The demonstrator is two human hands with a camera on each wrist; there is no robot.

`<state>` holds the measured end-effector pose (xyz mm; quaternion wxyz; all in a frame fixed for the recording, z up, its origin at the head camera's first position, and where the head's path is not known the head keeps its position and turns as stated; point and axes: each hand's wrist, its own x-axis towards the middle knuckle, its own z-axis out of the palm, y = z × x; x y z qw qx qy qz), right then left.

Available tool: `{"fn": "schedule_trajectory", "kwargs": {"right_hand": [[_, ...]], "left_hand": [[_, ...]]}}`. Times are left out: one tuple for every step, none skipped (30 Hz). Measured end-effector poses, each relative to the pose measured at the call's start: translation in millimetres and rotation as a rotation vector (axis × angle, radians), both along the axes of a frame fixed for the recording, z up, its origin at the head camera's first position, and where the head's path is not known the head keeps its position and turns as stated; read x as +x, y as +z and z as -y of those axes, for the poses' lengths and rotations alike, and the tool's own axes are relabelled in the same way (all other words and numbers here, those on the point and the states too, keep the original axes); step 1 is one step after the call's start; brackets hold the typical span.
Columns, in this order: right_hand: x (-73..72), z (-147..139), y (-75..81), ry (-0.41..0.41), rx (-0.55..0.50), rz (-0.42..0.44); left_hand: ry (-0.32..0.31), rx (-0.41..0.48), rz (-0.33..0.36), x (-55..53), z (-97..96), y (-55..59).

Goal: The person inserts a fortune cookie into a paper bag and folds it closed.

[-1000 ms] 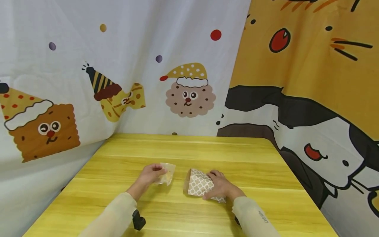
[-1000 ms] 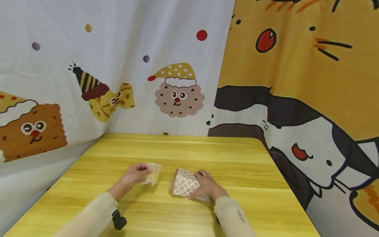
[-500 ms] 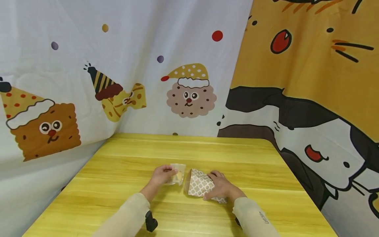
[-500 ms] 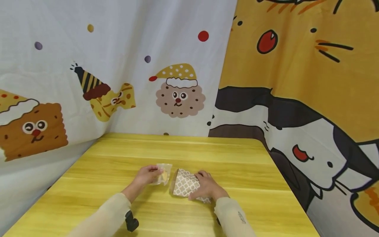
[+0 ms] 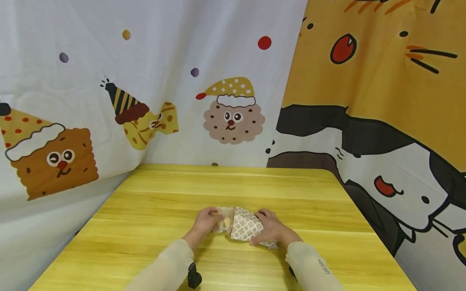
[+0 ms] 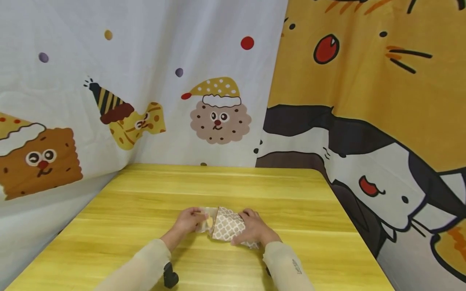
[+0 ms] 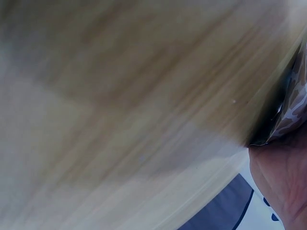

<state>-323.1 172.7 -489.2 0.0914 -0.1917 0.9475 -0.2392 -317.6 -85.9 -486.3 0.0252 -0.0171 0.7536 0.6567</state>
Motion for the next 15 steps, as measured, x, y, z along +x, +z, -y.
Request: {"fn": "schedule_trajectory", "kwargs": {"right_hand": [[-0.3, -0.2, 0.1, 0.0, 0.001, -0.001], [-0.7, -0.4, 0.0, 0.004, 0.006, -0.002], [-0.9, -0.7, -0.1, 0.006, 0.008, -0.001], [-1.1, -1.1, -0.3, 0.006, 0.007, 0.0], [-1.2, -1.5, -0.3, 0.006, 0.007, -0.001], [-1.3, -1.8, -0.5, 0.006, 0.005, 0.001], [-1.4, -2.2, -0.7, 0.007, 0.003, 0.002], [-1.4, -2.4, -1.0, 0.007, 0.001, 0.003], [-1.3, -2.6, -1.2, 0.006, -0.001, 0.004], [-1.3, -2.6, -1.5, 0.008, -0.002, 0.004], [-1.3, -2.5, -1.8, 0.011, -0.003, 0.004], [-1.3, -2.3, -2.2, 0.013, -0.004, 0.004], [-1.4, -1.9, -2.3, 0.014, -0.004, 0.004], [-1.5, -1.5, -2.2, 0.014, -0.004, 0.005], [-1.7, -1.3, -1.4, 0.015, -0.004, 0.006]], "left_hand": [[-0.001, -0.027, -0.001, -0.3, -0.5, -0.7], [-0.001, -0.066, -0.007, -0.7, -1.3, -1.1], [-0.001, -0.104, -0.015, -1.1, -2.4, -1.4], [-0.003, -0.137, -0.025, -1.3, -3.8, -1.3], [-0.002, -0.168, -0.034, -1.5, -5.7, -1.1], [-0.002, -0.195, -0.041, -1.8, -7.7, -0.6], [-0.002, -0.215, -0.049, -2.0, -10.0, -0.2], [-0.001, -0.225, -0.056, -2.3, -12.2, 0.0], [-0.004, -0.218, -0.059, -2.6, -14.2, 0.0], [-0.008, -0.213, -0.065, -2.8, -15.9, -0.2], [-0.011, -0.202, -0.065, -2.8, -17.0, -0.2], [-0.019, -0.198, -0.068, -2.8, -17.3, -0.8], [-0.026, -0.196, -0.074, -2.5, -16.9, -1.2], [-0.039, -0.187, -0.077, -2.7, -15.5, -1.8], [-0.052, -0.178, -0.081, -2.9, -13.5, -1.9]]}}
